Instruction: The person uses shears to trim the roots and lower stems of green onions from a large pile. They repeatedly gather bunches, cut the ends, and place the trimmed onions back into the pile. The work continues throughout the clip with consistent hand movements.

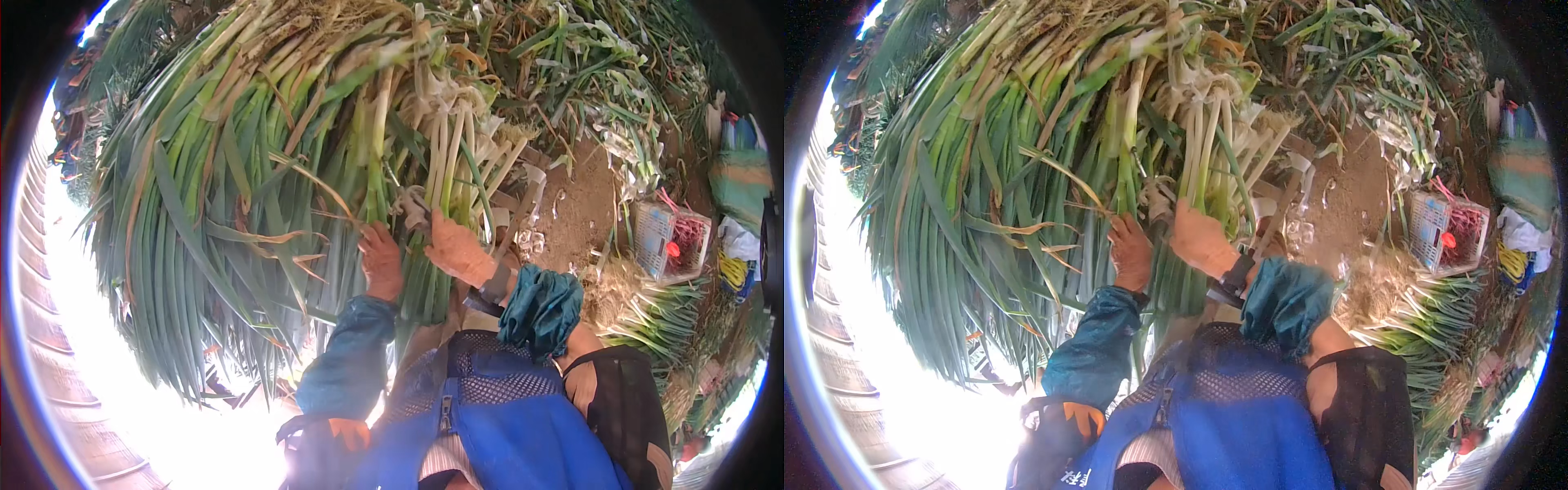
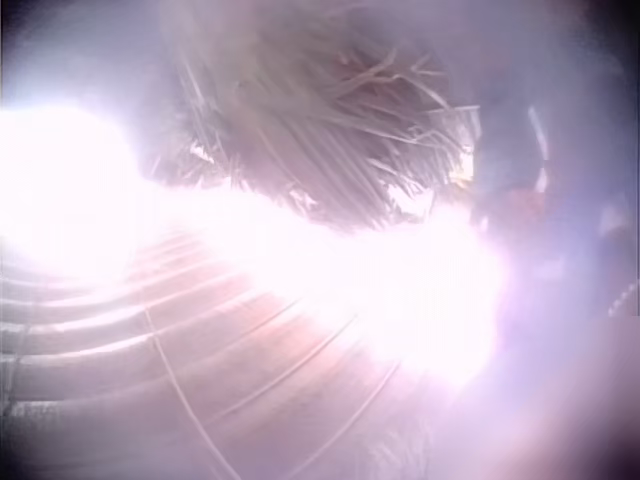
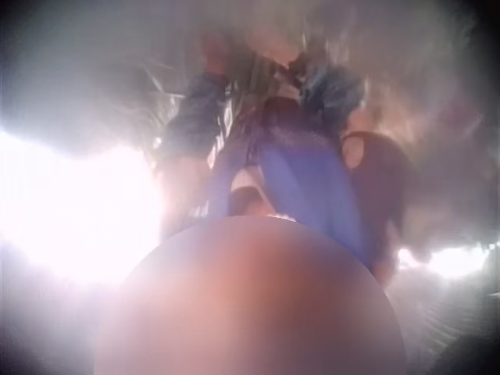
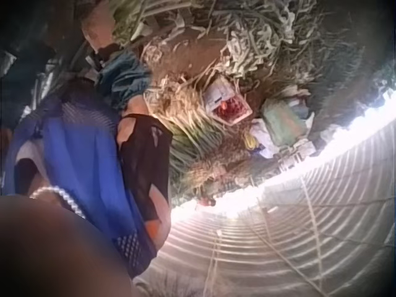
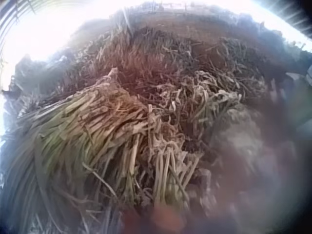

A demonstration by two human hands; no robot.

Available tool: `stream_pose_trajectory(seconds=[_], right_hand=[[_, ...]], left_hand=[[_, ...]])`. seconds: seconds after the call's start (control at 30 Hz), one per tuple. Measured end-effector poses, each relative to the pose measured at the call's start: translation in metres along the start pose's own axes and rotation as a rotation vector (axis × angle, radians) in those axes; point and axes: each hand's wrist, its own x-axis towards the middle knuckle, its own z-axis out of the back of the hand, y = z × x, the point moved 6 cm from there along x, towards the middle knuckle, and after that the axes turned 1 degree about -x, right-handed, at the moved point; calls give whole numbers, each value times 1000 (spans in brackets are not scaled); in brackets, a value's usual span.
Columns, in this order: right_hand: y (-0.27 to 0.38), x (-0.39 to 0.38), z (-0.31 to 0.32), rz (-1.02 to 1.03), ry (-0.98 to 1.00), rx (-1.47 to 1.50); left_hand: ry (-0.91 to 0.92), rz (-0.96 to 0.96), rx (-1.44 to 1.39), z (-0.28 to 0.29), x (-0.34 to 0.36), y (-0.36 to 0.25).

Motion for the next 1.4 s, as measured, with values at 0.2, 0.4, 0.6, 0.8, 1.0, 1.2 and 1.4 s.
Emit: stream_pose_trajectory(seconds=[0.2, 0.4, 0.6, 0.8, 1.0, 1.2, 1.4], right_hand=[[-9, -16, -9, 49, -16, -22], [-22, 2, 5, 41, -86, 29], [-36, -24, 14, 13, -49, 94], [-34, -33, 8, 65, -93, 88], [-32, 39, 16, 13, -93, 51], [-27, 23, 20, -30, -113, 73], [-38, 11, -3, 15, -158, 35]], left_hand=[[106, 3, -153, -4, -1, -20], [244, -6, -442, -16, 64, -14], [396, 245, -587, -64, 105, -30], [492, 354, -862, -97, 90, -5], [617, 306, -1117, -108, 36, 15], [786, 314, -1212, -101, -32, 17], [882, 404, -1292, -75, -76, 24]])
